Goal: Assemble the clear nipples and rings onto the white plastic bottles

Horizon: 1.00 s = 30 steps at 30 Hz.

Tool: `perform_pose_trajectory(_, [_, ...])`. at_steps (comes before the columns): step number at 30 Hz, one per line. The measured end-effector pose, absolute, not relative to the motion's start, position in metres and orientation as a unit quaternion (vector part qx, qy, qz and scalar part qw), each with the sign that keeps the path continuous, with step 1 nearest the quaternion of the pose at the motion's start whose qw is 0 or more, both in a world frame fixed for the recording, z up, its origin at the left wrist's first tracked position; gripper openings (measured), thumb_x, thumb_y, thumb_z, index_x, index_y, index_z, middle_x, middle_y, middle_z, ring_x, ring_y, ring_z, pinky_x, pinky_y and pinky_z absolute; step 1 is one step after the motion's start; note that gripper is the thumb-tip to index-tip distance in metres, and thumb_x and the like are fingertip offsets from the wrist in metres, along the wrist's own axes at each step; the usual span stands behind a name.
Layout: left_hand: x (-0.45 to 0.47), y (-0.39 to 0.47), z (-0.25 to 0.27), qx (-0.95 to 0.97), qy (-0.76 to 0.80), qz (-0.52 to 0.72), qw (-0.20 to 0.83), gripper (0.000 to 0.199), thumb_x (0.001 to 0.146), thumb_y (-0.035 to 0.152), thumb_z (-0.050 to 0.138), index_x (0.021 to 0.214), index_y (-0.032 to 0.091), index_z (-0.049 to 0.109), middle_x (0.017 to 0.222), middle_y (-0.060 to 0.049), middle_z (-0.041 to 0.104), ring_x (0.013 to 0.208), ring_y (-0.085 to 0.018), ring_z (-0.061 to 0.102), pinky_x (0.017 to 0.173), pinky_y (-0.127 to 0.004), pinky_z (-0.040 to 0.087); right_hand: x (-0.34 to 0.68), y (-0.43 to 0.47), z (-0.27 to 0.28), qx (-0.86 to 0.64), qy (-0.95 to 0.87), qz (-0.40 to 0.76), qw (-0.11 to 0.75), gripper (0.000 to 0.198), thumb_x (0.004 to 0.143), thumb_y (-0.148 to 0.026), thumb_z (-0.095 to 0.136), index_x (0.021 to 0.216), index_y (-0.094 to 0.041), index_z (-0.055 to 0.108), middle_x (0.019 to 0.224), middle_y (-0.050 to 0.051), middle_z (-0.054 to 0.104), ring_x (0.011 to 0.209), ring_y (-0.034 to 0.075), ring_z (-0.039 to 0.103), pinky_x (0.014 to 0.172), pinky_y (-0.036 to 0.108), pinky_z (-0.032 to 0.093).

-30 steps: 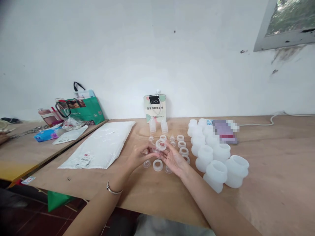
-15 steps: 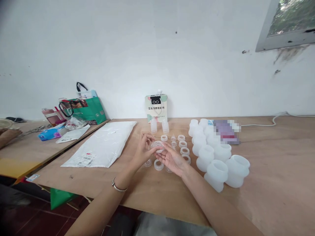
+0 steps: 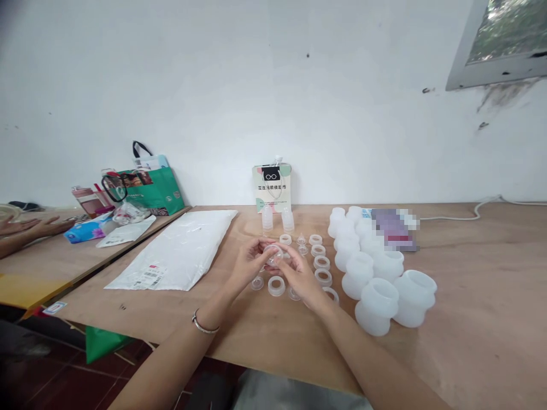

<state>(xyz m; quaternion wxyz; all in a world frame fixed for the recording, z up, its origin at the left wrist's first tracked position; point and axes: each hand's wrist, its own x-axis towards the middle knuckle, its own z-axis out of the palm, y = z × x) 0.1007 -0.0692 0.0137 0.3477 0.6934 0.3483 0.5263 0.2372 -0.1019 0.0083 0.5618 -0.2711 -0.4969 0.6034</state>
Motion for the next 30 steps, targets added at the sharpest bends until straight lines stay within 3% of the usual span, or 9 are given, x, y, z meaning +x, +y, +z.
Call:
perform_pose_trajectory(5, [0.096, -0.069, 0.014, 0.724, 0.312, 0.49, 0.371, 0.034, 0.078, 0.037, 0.056, 0.104, 0.016, 0.059, 0.087, -0.005, 0.063, 0.075, -0.013, 0.056, 0.069, -0.026, 0.045, 0.239, -0.099, 0.007, -0.291, -0.511, 0.564, 0.58, 0.03, 0.074, -0.019, 0.06, 0.102, -0.028, 0.059, 0.081, -0.003, 0.069, 0.065, 0.011, 0.065, 0.061, 0.022, 0.052])
perform_pose_trajectory(10, [0.089, -0.067, 0.017, 0.707, 0.281, 0.491, 0.425, 0.033, 0.085, 0.036, 0.044, 0.108, 0.018, 0.059, 0.099, -0.006, 0.061, 0.084, -0.014, 0.056, 0.076, -0.027, 0.044, 0.24, -0.101, 0.01, -0.279, -0.502, 0.581, 0.577, 0.028, 0.075, -0.019, 0.058, 0.102, -0.027, 0.059, 0.07, -0.003, 0.068, 0.062, 0.013, 0.064, 0.059, 0.024, 0.051])
perform_pose_trajectory(13, [0.088, -0.066, 0.018, 0.713, 0.248, 0.443, 0.484, 0.032, 0.081, 0.035, 0.053, 0.108, 0.019, 0.059, 0.104, -0.006, 0.061, 0.09, -0.016, 0.056, 0.083, -0.028, 0.042, 0.24, -0.103, 0.012, -0.276, -0.494, 0.594, 0.572, 0.026, 0.074, -0.019, 0.06, 0.1, -0.026, 0.06, 0.067, -0.002, 0.067, 0.059, 0.012, 0.062, 0.055, 0.022, 0.049])
perform_pose_trajectory(18, [0.088, -0.06, 0.013, 0.673, 0.241, 0.434, 0.548, 0.028, 0.073, 0.037, 0.063, 0.093, 0.016, 0.064, 0.084, -0.004, 0.065, 0.075, -0.014, 0.058, 0.073, -0.025, 0.043, 0.241, -0.104, 0.011, -0.276, -0.512, 0.579, 0.571, 0.029, 0.075, -0.025, 0.062, 0.103, -0.024, 0.058, 0.068, -0.002, 0.067, 0.058, 0.012, 0.062, 0.056, 0.022, 0.049])
perform_pose_trajectory(23, [0.088, -0.055, 0.007, 0.597, 0.229, 0.431, 0.637, 0.033, 0.062, 0.038, 0.073, 0.082, 0.014, 0.063, 0.067, -0.001, 0.06, 0.057, -0.008, 0.053, 0.057, -0.021, 0.042, 0.24, -0.108, 0.013, -0.283, -0.552, 0.562, 0.547, 0.033, 0.079, -0.03, 0.056, 0.111, -0.024, 0.053, 0.072, 0.0, 0.068, 0.066, 0.014, 0.064, 0.062, 0.026, 0.051])
perform_pose_trajectory(26, [0.089, -0.055, 0.006, 0.581, 0.227, 0.433, 0.651, 0.034, 0.06, 0.039, 0.073, 0.079, 0.014, 0.06, 0.062, 0.001, 0.057, 0.05, -0.006, 0.048, 0.052, -0.02, 0.04, 0.239, -0.11, 0.016, -0.264, -0.554, 0.574, 0.542, 0.036, 0.076, -0.028, 0.06, 0.112, -0.024, 0.053, 0.077, 0.001, 0.069, 0.072, 0.016, 0.065, 0.067, 0.028, 0.052])
perform_pose_trajectory(30, [0.09, -0.056, 0.009, 0.588, 0.228, 0.442, 0.638, 0.033, 0.062, 0.04, 0.072, 0.076, 0.014, 0.059, 0.059, 0.002, 0.055, 0.046, -0.005, 0.046, 0.05, -0.02, 0.038, 0.238, -0.112, 0.017, -0.27, -0.574, 0.55, 0.543, 0.034, 0.075, -0.023, 0.06, 0.109, -0.025, 0.054, 0.073, 0.0, 0.068, 0.066, 0.014, 0.064, 0.065, 0.028, 0.051])
